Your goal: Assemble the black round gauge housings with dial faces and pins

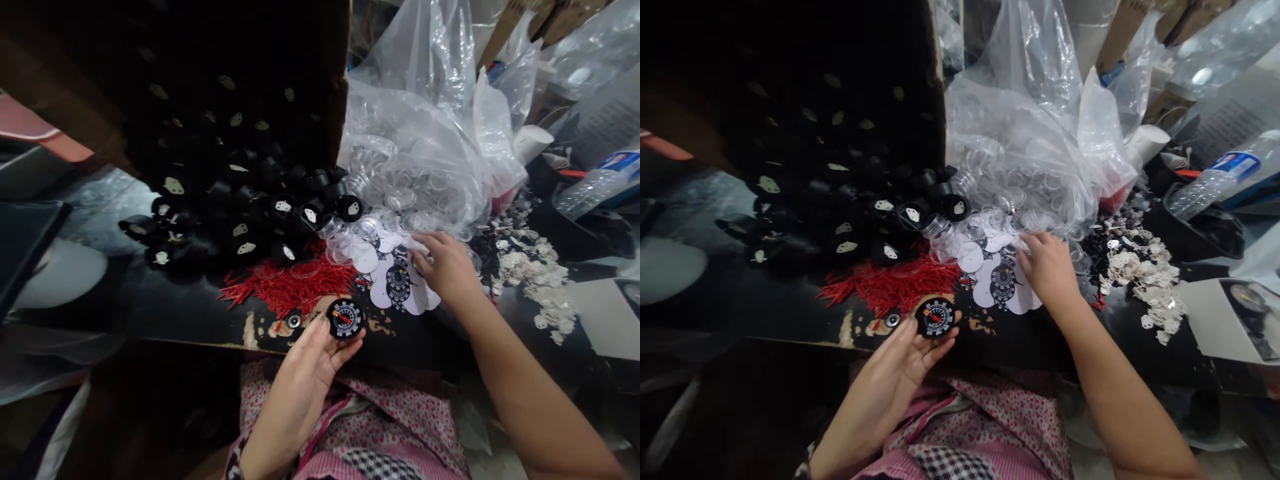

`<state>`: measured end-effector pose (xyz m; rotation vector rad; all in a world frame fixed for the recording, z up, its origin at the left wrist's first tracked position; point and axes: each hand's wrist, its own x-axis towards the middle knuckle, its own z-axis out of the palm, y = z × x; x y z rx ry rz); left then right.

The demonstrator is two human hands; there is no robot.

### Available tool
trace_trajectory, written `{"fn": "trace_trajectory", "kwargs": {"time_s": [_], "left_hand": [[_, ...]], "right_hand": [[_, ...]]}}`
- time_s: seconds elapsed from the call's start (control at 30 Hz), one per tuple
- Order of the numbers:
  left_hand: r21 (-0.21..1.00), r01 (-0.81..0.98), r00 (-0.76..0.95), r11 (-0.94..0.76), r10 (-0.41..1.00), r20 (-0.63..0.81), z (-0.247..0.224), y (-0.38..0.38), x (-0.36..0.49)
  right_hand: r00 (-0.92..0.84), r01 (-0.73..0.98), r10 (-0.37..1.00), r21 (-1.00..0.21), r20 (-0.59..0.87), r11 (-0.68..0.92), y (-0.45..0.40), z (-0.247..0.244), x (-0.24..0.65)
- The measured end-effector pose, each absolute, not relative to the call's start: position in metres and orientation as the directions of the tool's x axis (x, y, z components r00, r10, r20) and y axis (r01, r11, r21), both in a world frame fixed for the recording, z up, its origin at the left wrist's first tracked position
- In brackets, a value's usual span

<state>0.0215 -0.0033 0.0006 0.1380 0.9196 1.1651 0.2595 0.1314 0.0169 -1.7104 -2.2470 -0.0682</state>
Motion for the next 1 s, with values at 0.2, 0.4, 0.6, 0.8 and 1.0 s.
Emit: {"fn": "trace_trajectory", "kwargs": {"time_s": [0.2, 0.4, 0.6, 0.8, 1.0], "left_hand": [[0.453, -0.752, 0.147, 0.479, 0.791, -0.593, 0.0, 0.0, 0.02], [0.395, -0.803, 0.154, 0.445, 0.796, -0.585, 0.006, 0.001, 0.018], [0.66, -0.624, 0.088, 0.419, 0.876, -0.473, 0.003, -0.004, 0.017], [0.904, -0.262, 0.018, 0.339, 0.938, -0.347, -0.002, -0.017, 0.022], [0.964, -0.049, 0.015, 0.26, 0.966, -0.259, 0.003, -0.02, 0.019]], "right_hand": [[-0.199, 0.84, 0.822, -0.339, 0.534, 0.424, 0.103, 0.031, 0.238], [-0.624, 0.502, 0.644, -0.404, 0.443, 0.765, 0.044, 0.039, 0.177], [-0.543, 0.432, 0.701, -0.562, 0.462, 0.705, 0.042, 0.038, 0.172], [-0.396, 0.606, 0.898, -0.681, 0.191, 0.412, 0.05, 0.041, 0.156], [-0.413, 0.602, 0.875, -0.645, 0.254, 0.471, 0.048, 0.037, 0.147]]}}
